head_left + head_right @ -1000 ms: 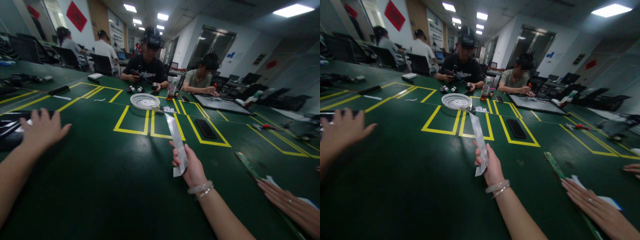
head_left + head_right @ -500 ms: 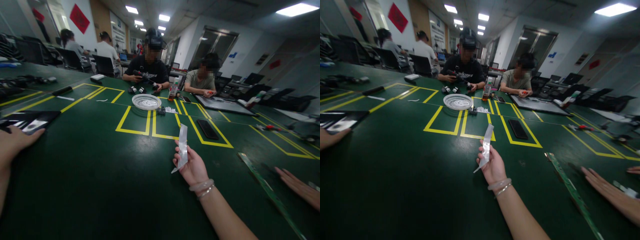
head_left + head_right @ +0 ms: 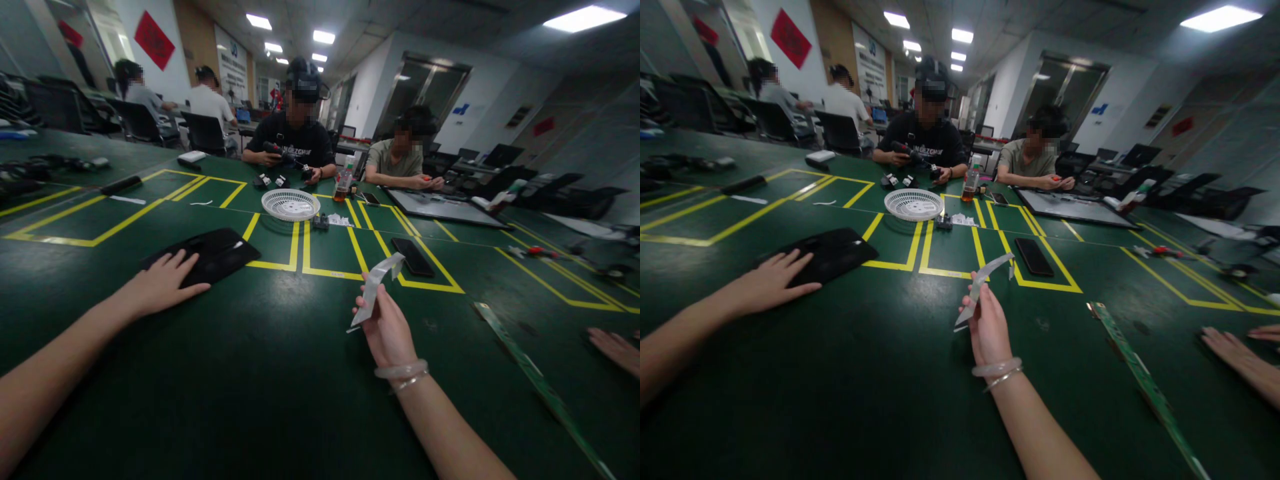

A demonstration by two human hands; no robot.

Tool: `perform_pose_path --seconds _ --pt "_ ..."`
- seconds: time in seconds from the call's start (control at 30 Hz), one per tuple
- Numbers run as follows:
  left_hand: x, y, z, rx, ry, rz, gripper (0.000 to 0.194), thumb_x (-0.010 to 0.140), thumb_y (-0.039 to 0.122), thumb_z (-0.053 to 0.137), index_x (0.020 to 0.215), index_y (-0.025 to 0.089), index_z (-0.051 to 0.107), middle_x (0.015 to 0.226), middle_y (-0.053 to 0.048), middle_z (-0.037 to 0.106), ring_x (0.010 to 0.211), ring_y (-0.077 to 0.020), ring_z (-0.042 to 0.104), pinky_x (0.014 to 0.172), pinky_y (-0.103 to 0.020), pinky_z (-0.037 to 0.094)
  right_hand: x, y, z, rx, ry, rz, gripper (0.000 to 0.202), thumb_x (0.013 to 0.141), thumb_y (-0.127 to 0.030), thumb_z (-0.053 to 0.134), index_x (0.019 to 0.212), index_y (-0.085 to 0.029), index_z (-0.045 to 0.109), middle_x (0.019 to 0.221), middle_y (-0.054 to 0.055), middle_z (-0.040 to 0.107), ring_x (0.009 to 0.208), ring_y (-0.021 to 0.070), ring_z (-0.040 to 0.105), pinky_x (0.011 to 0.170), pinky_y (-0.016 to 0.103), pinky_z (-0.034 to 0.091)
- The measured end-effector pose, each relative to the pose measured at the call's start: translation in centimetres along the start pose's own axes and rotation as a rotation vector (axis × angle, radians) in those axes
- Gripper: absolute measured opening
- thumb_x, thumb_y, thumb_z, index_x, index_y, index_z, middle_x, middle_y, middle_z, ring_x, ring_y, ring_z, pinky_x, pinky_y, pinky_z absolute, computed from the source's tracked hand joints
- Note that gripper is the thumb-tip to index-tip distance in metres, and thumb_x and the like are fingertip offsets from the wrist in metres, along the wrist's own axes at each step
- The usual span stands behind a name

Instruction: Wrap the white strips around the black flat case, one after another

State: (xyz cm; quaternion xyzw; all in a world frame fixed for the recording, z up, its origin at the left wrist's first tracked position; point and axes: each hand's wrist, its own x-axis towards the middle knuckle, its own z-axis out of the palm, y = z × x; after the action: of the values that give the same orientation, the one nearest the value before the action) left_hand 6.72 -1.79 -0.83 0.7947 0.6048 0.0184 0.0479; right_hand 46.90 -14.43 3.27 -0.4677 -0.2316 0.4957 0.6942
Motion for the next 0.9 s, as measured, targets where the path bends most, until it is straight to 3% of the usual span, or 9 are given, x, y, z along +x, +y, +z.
perform_pose_path --seconds 0.1,0.23,0.37,0.47,0.6,0.67,0.73,0.8,0.9 --pt "-1.2 5.6 0.7 0.014 -0.065 0.178 0.095 0.082 0.081 0.039 0.157 0.026 0.021 0.164 -0.012 0.011 0.15 -0.0392 0.013 0.116 -0.062 0.024 0.3 0.3 -0.3 -0.042 -0.012 -0.058 0.042 0.075 -0.051 0.079 0.108 -0.025 0.073 0.09 -0.003 0.063 0.069 0.0078 0.058 0.062 0.018 0.053" --pt "-3.4 10.2 0.0 0.014 -0.133 0.494 0.088 0.087 0.076 0.039 0.158 0.032 0.013 0.164 -0.007 0.006 0.15 -0.0367 0.012 0.116 -0.065 0.021 0.9 1.0 -1.0 -0.183 -0.011 -0.167 0.048 0.077 -0.056 0.075 0.113 -0.025 0.071 0.101 0.001 0.067 0.076 0.0102 0.061 0.067 0.022 0.053" --pt "-4.0 10.8 -0.5 -0.003 -0.128 0.63 0.083 0.09 0.07 0.042 0.157 0.034 0.011 0.163 -0.007 0.009 0.15 -0.0356 0.013 0.116 -0.065 0.021 1.1 1.5 -1.5 -0.464 -0.105 -0.378 0.042 0.087 -0.054 0.064 0.114 -0.023 0.071 0.107 0.006 0.068 0.088 0.0172 0.064 0.079 0.033 0.053" --pt "-4.0 10.6 -0.5 0.007 -0.049 0.696 0.078 0.091 0.065 0.046 0.157 0.031 0.02 0.161 -0.009 0.021 0.148 -0.0343 0.024 0.116 -0.065 0.022 0.7 1.4 -1.6 -0.693 -0.234 -0.576 0.032 0.093 -0.045 0.061 0.114 -0.023 0.071 0.112 0.008 0.066 0.101 0.0214 0.064 0.086 0.037 0.052" --pt "-5.0 11.3 -0.8 0.033 0.26 0.986 0.055 0.092 0.049 0.054 0.141 0.024 0.051 0.143 -0.007 0.055 0.133 -0.0264 0.05 0.123 -0.056 0.014 -0.2 1.6 -1.2 -1.001 -0.415 -0.778 0.031 0.096 -0.034 0.058 0.125 -0.025 0.065 0.118 0.008 0.067 0.11 0.0224 0.062 0.091 0.039 0.05" --pt "-5.8 11.8 -0.9 0.038 0.463 1.129 0.043 0.092 0.038 0.057 0.131 0.021 0.059 0.131 -0.006 0.064 0.124 -0.0221 0.057 0.125 -0.045 0.019 -0.5 1.9 -0.9 -1.198 -0.502 -0.833 0.032 0.096 -0.031 0.059 0.127 -0.024 0.064 0.118 0.008 0.069 0.108 0.0232 0.063 0.089 0.041 0.049" --pt "-6.3 12.2 -0.9 0.054 0.564 1.174 0.04 0.092 0.031 0.057 0.13 0.02 0.061 0.125 -0.006 0.067 0.119 -0.0201 0.06 0.122 -0.039 0.028 -0.7 2.3 -0.6 -1.373 -0.615 -0.838 0.032 0.095 -0.027 0.062 0.126 -0.024 0.064 0.118 0.007 0.07 0.106 0.0238 0.064 0.088 0.042 0.047" --pt "-6.3 12.3 -0.7 0.074 0.496 1.13 0.041 0.092 0.03 0.055 0.132 0.021 0.059 0.128 -0.006 0.066 0.119 -0.0211 0.06 0.116 -0.039 0.037 -0.9 2.6 -0.3 -1.492 -0.723 -0.811 0.03 0.093 -0.024 0.064 0.123 -0.024 0.065 0.116 0.005 0.072 0.103 0.0235 0.065 0.088 0.042 0.047" --pt "-5.5 12.3 -0.2 0.066 0.27 1.015 0.045 0.094 0.039 0.053 0.135 0.022 0.057 0.132 -0.006 0.064 0.12 -0.0243 0.061 0.106 -0.041 0.047 -1.1 2.6 -0.1 -1.57 -0.783 -0.79 0.021 0.093 -0.022 0.063 0.113 -0.026 0.069 0.114 0.002 0.073 0.101 0.0223 0.065 0.091 0.043 0.047"
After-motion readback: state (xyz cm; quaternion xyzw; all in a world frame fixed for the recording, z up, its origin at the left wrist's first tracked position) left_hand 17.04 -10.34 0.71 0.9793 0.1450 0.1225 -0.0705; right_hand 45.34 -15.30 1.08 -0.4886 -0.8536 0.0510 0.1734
